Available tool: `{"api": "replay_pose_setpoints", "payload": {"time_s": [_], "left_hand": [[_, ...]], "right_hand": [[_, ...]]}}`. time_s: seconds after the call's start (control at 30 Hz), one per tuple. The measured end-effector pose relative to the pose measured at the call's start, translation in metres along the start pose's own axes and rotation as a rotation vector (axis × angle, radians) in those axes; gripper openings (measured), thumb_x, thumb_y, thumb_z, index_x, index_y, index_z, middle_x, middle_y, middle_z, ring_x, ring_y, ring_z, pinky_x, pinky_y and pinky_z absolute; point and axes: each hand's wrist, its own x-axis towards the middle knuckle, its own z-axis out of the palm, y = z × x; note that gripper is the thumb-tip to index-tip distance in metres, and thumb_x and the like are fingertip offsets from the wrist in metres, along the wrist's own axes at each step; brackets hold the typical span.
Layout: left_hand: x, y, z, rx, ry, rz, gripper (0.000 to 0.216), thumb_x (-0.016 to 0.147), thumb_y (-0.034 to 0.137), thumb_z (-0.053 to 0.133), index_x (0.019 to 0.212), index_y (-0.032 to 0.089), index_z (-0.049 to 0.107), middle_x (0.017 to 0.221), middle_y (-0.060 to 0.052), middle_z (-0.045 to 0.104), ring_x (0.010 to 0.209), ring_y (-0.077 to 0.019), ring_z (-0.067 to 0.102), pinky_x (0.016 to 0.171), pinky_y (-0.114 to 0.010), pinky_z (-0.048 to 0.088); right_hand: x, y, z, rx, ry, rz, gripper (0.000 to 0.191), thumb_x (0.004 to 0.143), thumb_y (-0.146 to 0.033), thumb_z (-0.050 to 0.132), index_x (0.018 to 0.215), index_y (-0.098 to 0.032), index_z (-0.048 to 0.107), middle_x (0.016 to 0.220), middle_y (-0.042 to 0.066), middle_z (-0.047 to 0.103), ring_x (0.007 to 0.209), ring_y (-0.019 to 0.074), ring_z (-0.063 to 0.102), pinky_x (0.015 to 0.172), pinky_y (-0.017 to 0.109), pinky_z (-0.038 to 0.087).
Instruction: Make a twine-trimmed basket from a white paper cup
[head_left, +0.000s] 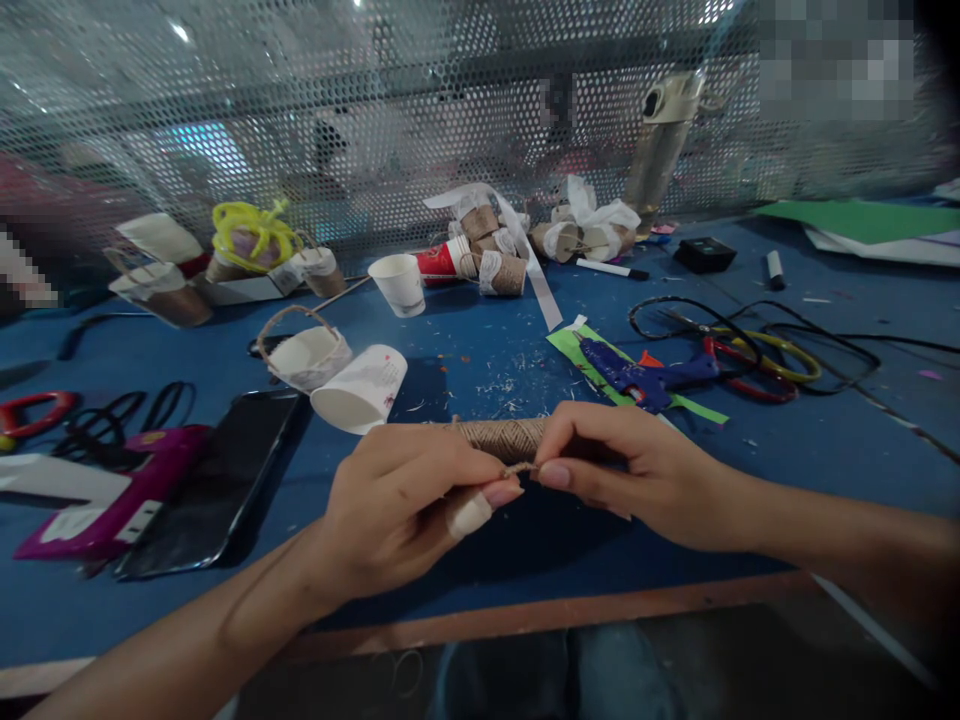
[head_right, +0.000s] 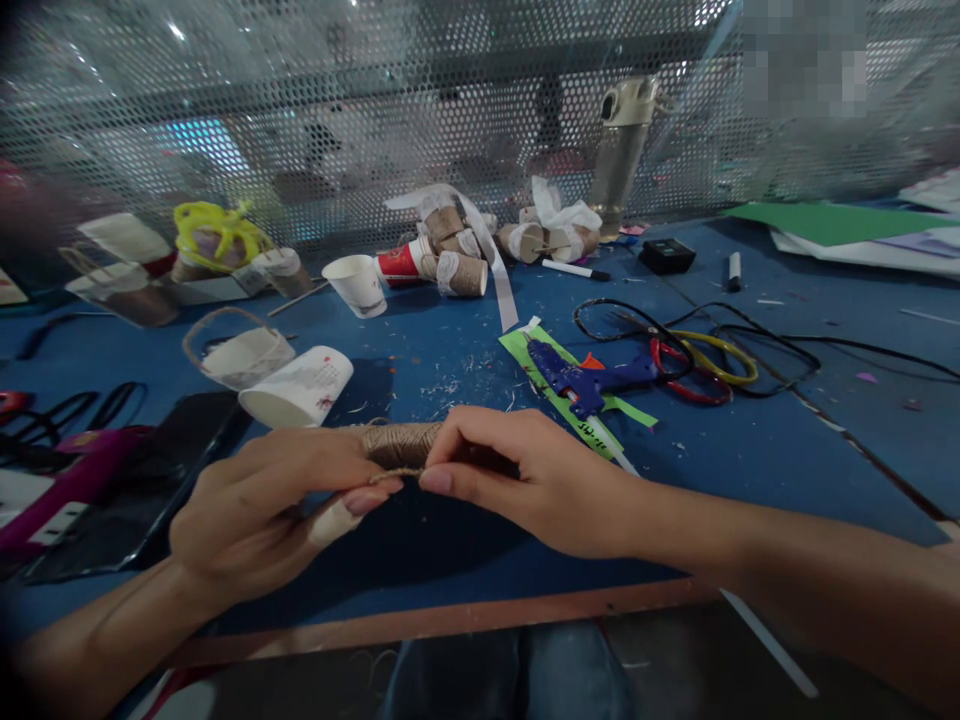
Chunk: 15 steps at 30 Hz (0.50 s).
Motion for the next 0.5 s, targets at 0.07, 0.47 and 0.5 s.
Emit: {"api": "replay_pose_setpoints", "payload": {"time_s": [0.07, 0.47, 0.5], "left_hand": [[-0.0002, -0.0005, -0.0006, 0.018, -0.005, -0.005, 0.013, 0.098, 0.028, 0.065, 0.087, 0.020, 0.068, 0.065, 0.001, 0.076, 0.054, -0.0129, 0.069, 0.053, -0.023, 0.053], [0.0028, 0.0011, -0.0041, 0.005, -0.003, 0.020, 0.018, 0.100, 0.031, 0.062, 0.088, 0.020, 0.069, 0.069, 0.001, 0.079, 0.056, -0.0125, 0.072, 0.056, -0.022, 0.054], [0.0032, 0.0012, -0.0039, -0.004, -0.001, 0.020, 0.017, 0.100, 0.031, 0.063, 0.089, 0.019, 0.069, 0.069, 0.001, 0.079, 0.057, -0.0123, 0.072, 0.056, -0.022, 0.054]], "right_hand": [[-0.0003, -0.0003, 0.0001, 0.021, -0.014, 0.007, 0.015, 0.101, -0.029, 0.061, 0.090, -0.018, 0.059, 0.066, -0.008, 0.045, 0.052, 0.0034, 0.039, 0.047, 0.017, 0.030], [-0.0007, -0.0026, -0.0007, 0.033, -0.124, -0.038, 0.017, 0.104, -0.029, 0.055, 0.091, -0.018, 0.057, 0.065, -0.007, 0.046, 0.050, 0.0046, 0.037, 0.043, 0.017, 0.029], [-0.0006, -0.0026, -0.0008, 0.033, -0.128, -0.044, 0.016, 0.104, -0.028, 0.054, 0.091, -0.018, 0.057, 0.064, -0.007, 0.047, 0.050, 0.0046, 0.037, 0.044, 0.017, 0.029]]}}
